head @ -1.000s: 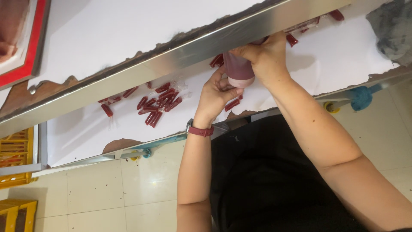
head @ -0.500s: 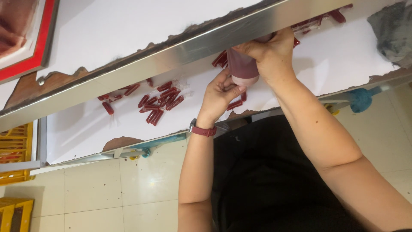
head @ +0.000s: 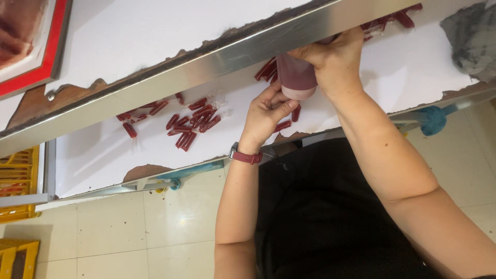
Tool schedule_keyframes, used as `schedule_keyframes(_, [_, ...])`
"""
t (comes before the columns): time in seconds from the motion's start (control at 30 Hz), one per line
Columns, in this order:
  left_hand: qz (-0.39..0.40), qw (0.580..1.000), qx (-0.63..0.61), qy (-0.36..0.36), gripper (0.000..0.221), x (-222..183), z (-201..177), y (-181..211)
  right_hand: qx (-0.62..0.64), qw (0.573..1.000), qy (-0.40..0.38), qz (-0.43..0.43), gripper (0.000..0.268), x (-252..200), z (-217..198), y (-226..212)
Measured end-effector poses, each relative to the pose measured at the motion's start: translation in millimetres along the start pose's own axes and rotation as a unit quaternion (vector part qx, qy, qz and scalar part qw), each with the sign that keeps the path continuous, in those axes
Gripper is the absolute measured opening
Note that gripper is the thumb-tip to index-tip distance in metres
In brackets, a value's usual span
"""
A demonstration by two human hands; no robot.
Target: The person fills a small squeeze bottle with red liquid from a large red container and then uses the small bottle to fill individual small plastic packets.
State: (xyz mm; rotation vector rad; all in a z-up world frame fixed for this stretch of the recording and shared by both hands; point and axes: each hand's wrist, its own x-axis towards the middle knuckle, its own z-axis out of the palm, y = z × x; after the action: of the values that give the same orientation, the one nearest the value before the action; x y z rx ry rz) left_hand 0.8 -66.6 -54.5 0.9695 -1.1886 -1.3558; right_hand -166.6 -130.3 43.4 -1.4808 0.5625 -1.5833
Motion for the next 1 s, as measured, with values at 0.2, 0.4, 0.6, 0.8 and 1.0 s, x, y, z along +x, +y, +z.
schedule_keyframes(0.2, [0.003, 1.000, -0.019, -0.007, 0.063, 0.7, 2.5, 0.9, 0.015, 1.000, 0.027, -0.005, 0.029, -2.8, -11.3, 18.5])
schedule_keyframes(0.4, [0.026, 0.993, -0.009, 0.113, 0.060, -50.9, -45.5, 46.7, 0.244, 0.961, 0.117, 0.049, 0.045, 2.0, -67.9, 66.0])
schedule_keyframes(0.6, [0.132, 0.932, 0.185, 0.283, 0.029, -106.0, -148.6, 109.4, 0.305, 0.942, 0.088, 0.112, 0.080, -19.9, -103.2, 55.2])
schedule_keyframes(0.8, [0.079, 0.665, 0.719, 0.187, 0.014, -42.9, -182.0, 52.4, 0.334, 0.916, 0.163, 0.152, 0.082, -20.6, -102.6, 24.0])
schedule_keyframes(1.0, [-0.050, 0.647, 0.754, 0.100, 0.013, 44.4, -132.4, -34.7, 0.146, 0.977, 0.111, 0.109, 0.078, -1.8, -106.1, -5.9])
